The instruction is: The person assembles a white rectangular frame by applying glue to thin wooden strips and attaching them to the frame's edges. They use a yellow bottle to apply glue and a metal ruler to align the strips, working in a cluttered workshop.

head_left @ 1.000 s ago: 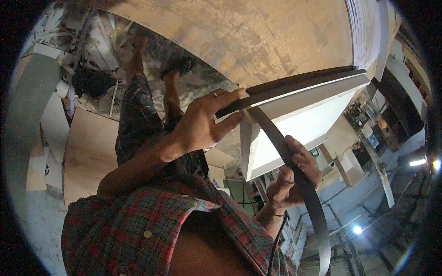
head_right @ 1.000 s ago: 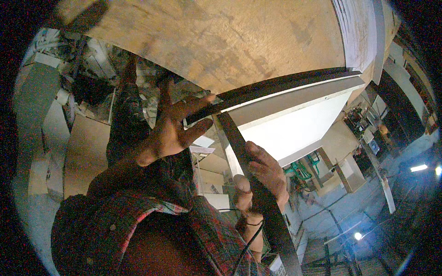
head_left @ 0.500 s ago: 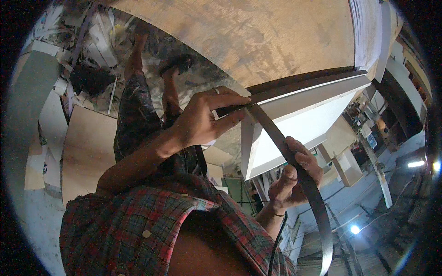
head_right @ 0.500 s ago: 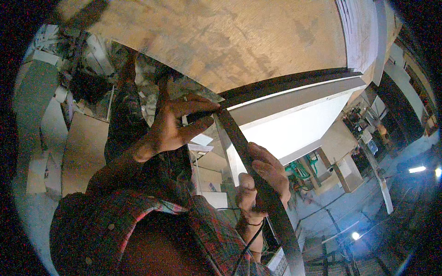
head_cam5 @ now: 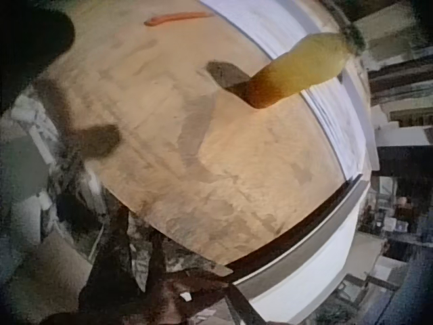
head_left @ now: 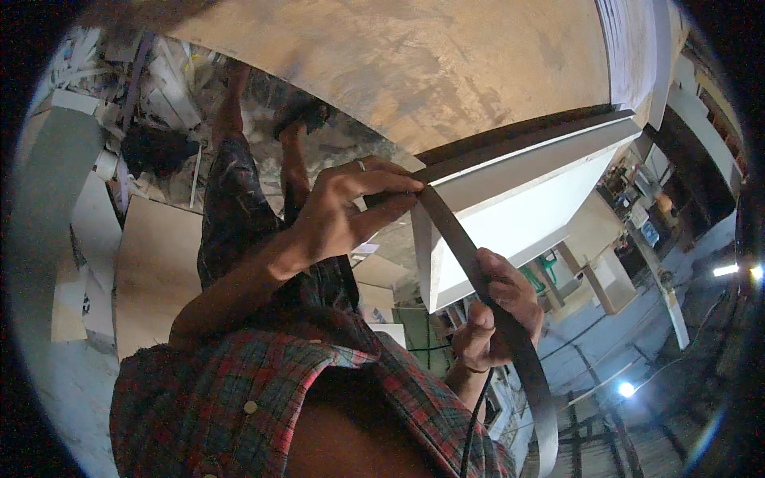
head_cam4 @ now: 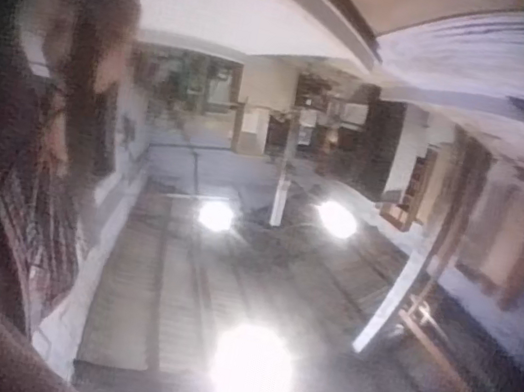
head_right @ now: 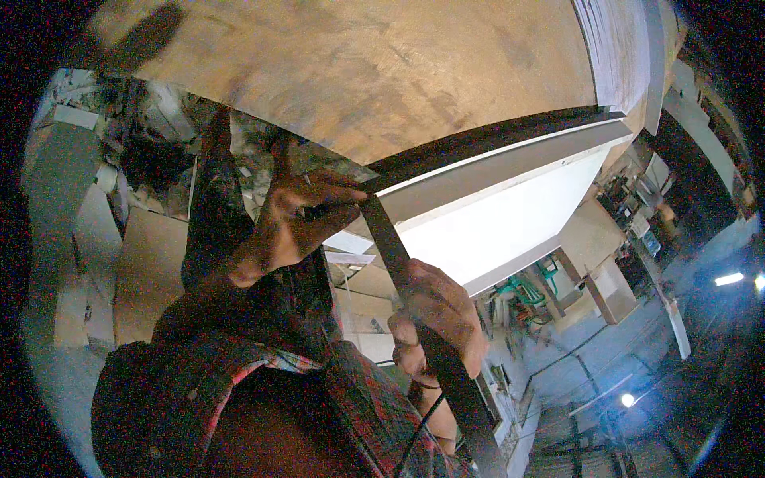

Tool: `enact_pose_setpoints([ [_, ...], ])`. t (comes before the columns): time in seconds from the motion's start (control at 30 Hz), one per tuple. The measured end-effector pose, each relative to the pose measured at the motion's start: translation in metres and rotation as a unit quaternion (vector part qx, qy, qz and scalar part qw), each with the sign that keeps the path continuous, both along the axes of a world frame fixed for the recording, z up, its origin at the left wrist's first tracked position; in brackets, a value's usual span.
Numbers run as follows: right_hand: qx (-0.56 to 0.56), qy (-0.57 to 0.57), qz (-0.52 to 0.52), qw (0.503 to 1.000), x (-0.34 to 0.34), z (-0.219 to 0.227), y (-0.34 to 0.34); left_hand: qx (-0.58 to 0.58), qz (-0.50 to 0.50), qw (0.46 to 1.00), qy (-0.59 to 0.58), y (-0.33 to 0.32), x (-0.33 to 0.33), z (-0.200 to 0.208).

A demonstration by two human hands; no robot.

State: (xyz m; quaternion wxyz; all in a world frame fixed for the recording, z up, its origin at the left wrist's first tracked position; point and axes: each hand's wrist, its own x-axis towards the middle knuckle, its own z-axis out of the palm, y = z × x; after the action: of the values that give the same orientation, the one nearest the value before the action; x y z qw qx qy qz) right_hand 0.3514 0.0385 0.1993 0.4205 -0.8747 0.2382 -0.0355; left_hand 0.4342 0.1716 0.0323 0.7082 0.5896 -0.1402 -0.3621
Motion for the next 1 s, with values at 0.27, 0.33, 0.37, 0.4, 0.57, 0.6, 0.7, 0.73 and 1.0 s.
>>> enact_pose_setpoints([
  [0.27, 0.044, -0.023, -0.034, 0.998, 0.0, -0.003, 0.002, 0.011, 0.029, 0.999, -0.004, -0.001, -0.015, -0.008],
  [0.33, 0.052, -0.028, -0.062, 0.996, -0.001, -0.004, 0.002, 0.015, 0.037, 0.999, -0.034, -0.002, -0.013, -0.009],
  [0.37, 0.055, -0.032, -0.083, 0.995, -0.001, -0.005, 0.002, 0.017, 0.041, 0.998, -0.045, -0.003, -0.012, -0.009],
  [0.4, 0.061, -0.024, -0.087, 0.994, -0.002, -0.006, 0.0, 0.018, 0.044, 0.998, -0.05, -0.003, -0.011, -0.008],
  [0.57, 0.042, 0.006, -0.064, 0.997, -0.013, -0.003, 0.0, 0.063, -0.019, 0.994, -0.082, -0.003, -0.001, -0.002],
  [0.6, 0.042, 0.001, -0.036, 0.998, -0.012, -0.007, -0.003, 0.063, -0.01, 0.996, -0.065, -0.003, -0.002, -0.003],
  [0.7, 0.03, 0.015, 0.008, 0.999, -0.012, -0.017, -0.006, 0.064, -0.003, 0.997, -0.05, -0.003, -0.001, -0.002],
  [0.73, 0.023, 0.042, 0.008, 0.999, -0.011, -0.016, -0.004, 0.063, -0.007, 0.997, -0.044, -0.003, 0.0, -0.001],
  [1.0, 0.035, 0.15, -0.043, 0.987, -0.006, -0.025, 0.005, 0.097, -0.112, 0.985, 0.093, 0.002, 0.016, 0.006],
])
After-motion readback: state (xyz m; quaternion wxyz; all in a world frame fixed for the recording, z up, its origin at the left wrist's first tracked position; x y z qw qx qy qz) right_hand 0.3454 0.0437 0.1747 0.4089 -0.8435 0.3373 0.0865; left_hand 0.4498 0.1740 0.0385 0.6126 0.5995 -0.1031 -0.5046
